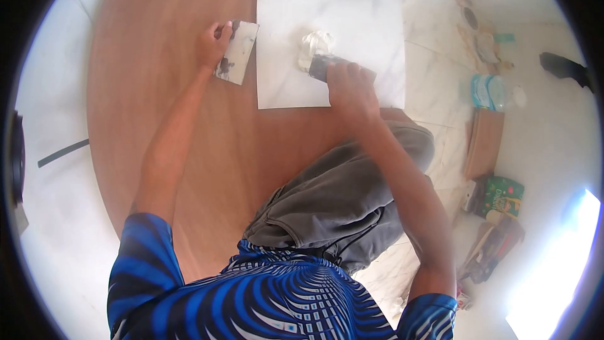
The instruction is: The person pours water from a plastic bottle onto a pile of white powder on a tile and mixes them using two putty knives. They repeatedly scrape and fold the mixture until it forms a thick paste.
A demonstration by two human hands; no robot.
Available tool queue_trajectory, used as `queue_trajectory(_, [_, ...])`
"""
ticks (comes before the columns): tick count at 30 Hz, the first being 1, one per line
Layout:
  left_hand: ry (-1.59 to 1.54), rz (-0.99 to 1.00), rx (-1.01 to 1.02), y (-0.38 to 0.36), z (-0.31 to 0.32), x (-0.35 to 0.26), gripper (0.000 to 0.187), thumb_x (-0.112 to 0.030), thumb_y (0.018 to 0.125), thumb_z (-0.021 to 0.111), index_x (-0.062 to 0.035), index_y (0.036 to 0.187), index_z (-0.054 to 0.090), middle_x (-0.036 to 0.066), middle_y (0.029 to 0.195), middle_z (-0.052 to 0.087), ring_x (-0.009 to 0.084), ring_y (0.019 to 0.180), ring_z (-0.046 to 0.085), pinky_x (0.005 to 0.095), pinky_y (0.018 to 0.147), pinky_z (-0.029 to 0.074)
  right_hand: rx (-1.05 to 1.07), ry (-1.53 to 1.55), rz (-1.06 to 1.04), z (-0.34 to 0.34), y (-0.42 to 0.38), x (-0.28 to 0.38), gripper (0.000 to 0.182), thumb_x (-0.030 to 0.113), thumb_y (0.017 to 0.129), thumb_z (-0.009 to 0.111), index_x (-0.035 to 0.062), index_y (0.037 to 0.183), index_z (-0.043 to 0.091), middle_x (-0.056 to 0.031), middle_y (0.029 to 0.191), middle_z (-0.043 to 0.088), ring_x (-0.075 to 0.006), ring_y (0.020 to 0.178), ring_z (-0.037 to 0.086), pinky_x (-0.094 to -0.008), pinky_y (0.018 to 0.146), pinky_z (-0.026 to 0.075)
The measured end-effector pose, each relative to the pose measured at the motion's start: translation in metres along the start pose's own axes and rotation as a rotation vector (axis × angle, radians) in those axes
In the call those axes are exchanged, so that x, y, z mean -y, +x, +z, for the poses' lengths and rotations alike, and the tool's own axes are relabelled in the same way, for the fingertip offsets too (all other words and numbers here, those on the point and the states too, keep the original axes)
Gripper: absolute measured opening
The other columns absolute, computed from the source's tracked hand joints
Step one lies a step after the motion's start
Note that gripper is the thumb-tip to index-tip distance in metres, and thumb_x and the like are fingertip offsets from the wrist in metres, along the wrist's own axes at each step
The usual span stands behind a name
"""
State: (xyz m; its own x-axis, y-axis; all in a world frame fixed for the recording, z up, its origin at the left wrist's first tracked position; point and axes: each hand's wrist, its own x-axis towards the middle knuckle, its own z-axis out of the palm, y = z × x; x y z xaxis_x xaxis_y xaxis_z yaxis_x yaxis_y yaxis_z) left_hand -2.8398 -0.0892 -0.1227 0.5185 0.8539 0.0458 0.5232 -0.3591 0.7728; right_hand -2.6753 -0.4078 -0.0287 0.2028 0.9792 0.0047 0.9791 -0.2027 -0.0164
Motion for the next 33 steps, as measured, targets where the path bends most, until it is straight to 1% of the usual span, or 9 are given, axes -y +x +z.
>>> queue_trajectory(4, [0.056,0.031,-0.042,0.000,0.000,-0.001,0.048,-0.049,0.089,0.062,-0.0017,0.091,0.069,0.015,0.082,0.071,0.0292,0.076,0.068,0.0387,0.069,0.051,0.110,0.022,0.029,0.039,-0.018,-0.001,0.043,0.009,0.083,0.055,-0.0039,0.124,0.054,-0.0112,0.102,0.054,-0.0287,0.094,0.054,-0.0394,0.081,0.047])
queue_trajectory(8, [-0.036,-0.018,-0.041,-0.003,0.002,-0.001,0.047,-0.049,0.089,0.062,-0.0019,0.087,0.068,0.014,0.080,0.070,0.0295,0.074,0.068,0.0391,0.069,0.051,0.047,-0.017,-0.026,-0.007,-0.011,0.007,0.045,0.010,0.085,0.054,-0.0051,0.127,0.052,-0.0112,0.102,0.055,-0.0286,0.096,0.054,-0.0391,0.082,0.047])
queue_trajectory(11, [0.035,0.032,-0.016,-0.001,-0.001,-0.002,0.047,-0.049,0.089,0.062,-0.0016,0.088,0.068,0.014,0.080,0.071,0.0294,0.075,0.068,0.0389,0.069,0.051,-0.019,-0.056,-0.020,0.014,-0.004,0.012,0.025,0.010,0.090,0.046,0.0007,0.111,0.056,-0.0128,0.102,0.056,-0.0287,0.095,0.054,-0.0418,0.081,0.045])
queue_trajectory(15, [0.023,-0.008,-0.008,-0.003,-0.006,-0.010,0.047,-0.047,0.089,0.062,-0.0013,0.089,0.068,0.014,0.080,0.071,0.0290,0.074,0.068,0.0383,0.068,0.051,0.006,0.005,-0.133,0.033,-0.014,0.029,0.028,0.012,0.090,0.048,-0.0021,0.113,0.056,-0.0102,0.100,0.054,-0.0278,0.095,0.053,-0.0400,0.079,0.045])
queue_trajectory(18, [0.022,-0.004,-0.061,-0.007,0.000,-0.001,0.046,-0.047,0.089,0.063,-0.0011,0.089,0.068,0.013,0.077,0.070,0.0280,0.071,0.067,0.0374,0.067,0.051,0.015,0.125,0.003,0.008,-0.012,0.026,0.023,0.011,0.091,0.047,0.0005,0.109,0.057,-0.0112,0.101,0.056,-0.0293,0.093,0.054,-0.0417,0.080,0.045])
queue_trajectory(21, [-0.032,0.004,-0.027,-0.001,-0.001,-0.006,0.046,-0.047,0.088,0.063,-0.0011,0.089,0.067,0.013,0.077,0.070,0.0275,0.071,0.067,0.0367,0.066,0.051,0.006,-0.086,-0.024,-0.004,-0.003,0.014,0.047,0.009,0.085,0.053,-0.0043,0.130,0.050,-0.0105,0.105,0.056,-0.0267,0.100,0.055,-0.0379,0.083,0.048])
queue_trajectory(27, [-0.005,0.009,-0.041,-0.003,-0.003,-0.002,0.046,-0.048,0.088,0.063,-0.0016,0.088,0.067,0.012,0.077,0.070,0.0264,0.071,0.067,0.0370,0.067,0.051,0.212,0.098,0.025,0.015,-0.003,0.008,0.036,0.009,0.083,0.057,0.0001,0.118,0.055,-0.0098,0.100,0.054,-0.0278,0.097,0.055,-0.0391,0.081,0.049])
queue_trajectory(30, [-0.042,-0.023,-0.029,-0.003,0.002,0.000,0.046,-0.048,0.089,0.063,-0.0021,0.088,0.068,0.012,0.079,0.070,0.0262,0.073,0.067,0.0370,0.068,0.051,0.057,0.018,0.016,-0.022,0.006,0.002,0.037,0.007,0.082,0.057,0.0005,0.118,0.055,-0.0102,0.100,0.055,-0.0279,0.096,0.056,-0.0395,0.081,0.049])
queue_trajectory(33, [-0.001,-0.006,0.008,0.000,-0.002,-0.001,0.047,-0.049,0.089,0.062,-0.0025,0.089,0.068,0.012,0.081,0.071,0.0266,0.076,0.068,0.0375,0.070,0.051,0.149,0.015,0.129,0.016,0.020,-0.014,0.028,0.005,0.083,0.055,0.0029,0.111,0.057,-0.0123,0.102,0.056,-0.0296,0.098,0.056,-0.0410,0.082,0.049])
